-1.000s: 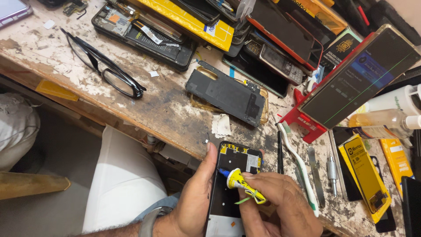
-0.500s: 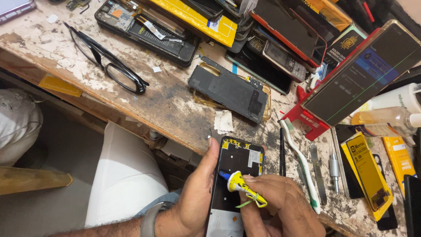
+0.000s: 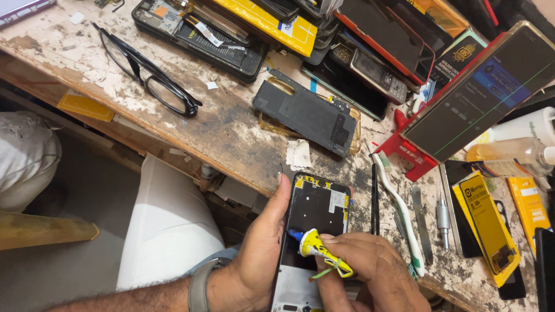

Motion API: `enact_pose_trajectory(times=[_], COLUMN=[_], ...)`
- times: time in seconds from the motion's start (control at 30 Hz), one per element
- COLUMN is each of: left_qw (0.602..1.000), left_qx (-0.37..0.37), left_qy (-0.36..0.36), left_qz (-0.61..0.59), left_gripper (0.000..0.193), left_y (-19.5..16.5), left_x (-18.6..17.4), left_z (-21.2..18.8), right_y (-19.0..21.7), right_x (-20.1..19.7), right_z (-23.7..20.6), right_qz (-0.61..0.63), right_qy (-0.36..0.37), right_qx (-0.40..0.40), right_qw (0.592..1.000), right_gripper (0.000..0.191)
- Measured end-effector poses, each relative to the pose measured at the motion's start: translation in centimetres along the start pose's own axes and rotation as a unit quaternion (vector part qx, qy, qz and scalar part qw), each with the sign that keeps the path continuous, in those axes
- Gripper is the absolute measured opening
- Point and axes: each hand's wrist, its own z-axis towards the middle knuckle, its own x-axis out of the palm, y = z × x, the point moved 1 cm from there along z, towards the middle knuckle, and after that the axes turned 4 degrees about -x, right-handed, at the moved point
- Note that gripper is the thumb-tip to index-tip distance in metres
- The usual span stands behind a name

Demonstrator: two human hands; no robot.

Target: The person applies adhesive along the edges of a smartphone frame using a small tube, then aligns and presses the screen assembly onto the frame. They inspect the edges and internal components, then test the device by powering it on and interacting with the touchscreen.

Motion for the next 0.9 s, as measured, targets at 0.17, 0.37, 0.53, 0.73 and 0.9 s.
enact_pose_trajectory(times=[0.17, 0.37, 0.53, 0.73, 0.9], left_qw=[1.0, 1.0, 0.999, 0.998, 0.998], left_qx=[-0.004, -0.006, -0.029, -0.036, -0.034], left_qy=[0.0, 0.018, 0.014, 0.04, 0.041], left_qz=[0.017, 0.014, 0.029, 0.021, 0.016], left_gripper=[0.073, 0.07, 0.076, 0.08, 0.08], left_y=[-0.1, -0.7, -1.0, -0.9, -0.9], left_x=[-0.1, -0.1, -0.2, -0.5, -0.8], left_z=[0.1, 0.1, 0.2, 0.5, 0.6], right_y=[0.0, -0.4, -0.4, -0.3, -0.2], right_x=[-0.1, 0.0, 0.3, 0.3, 0.2], right_z=[-0.1, 0.3, 0.7, 0.9, 0.7], right_qz=[0.021, 0.021, 0.029, 0.029, 0.043], right_qy=[0.001, -0.027, -0.038, -0.031, -0.013], right_qx=[0.022, 0.002, -0.002, -0.01, -0.009], right_qw=[1.0, 0.999, 0.999, 0.999, 0.999], right_gripper=[0.031, 0.026, 0.025, 0.025, 0.025])
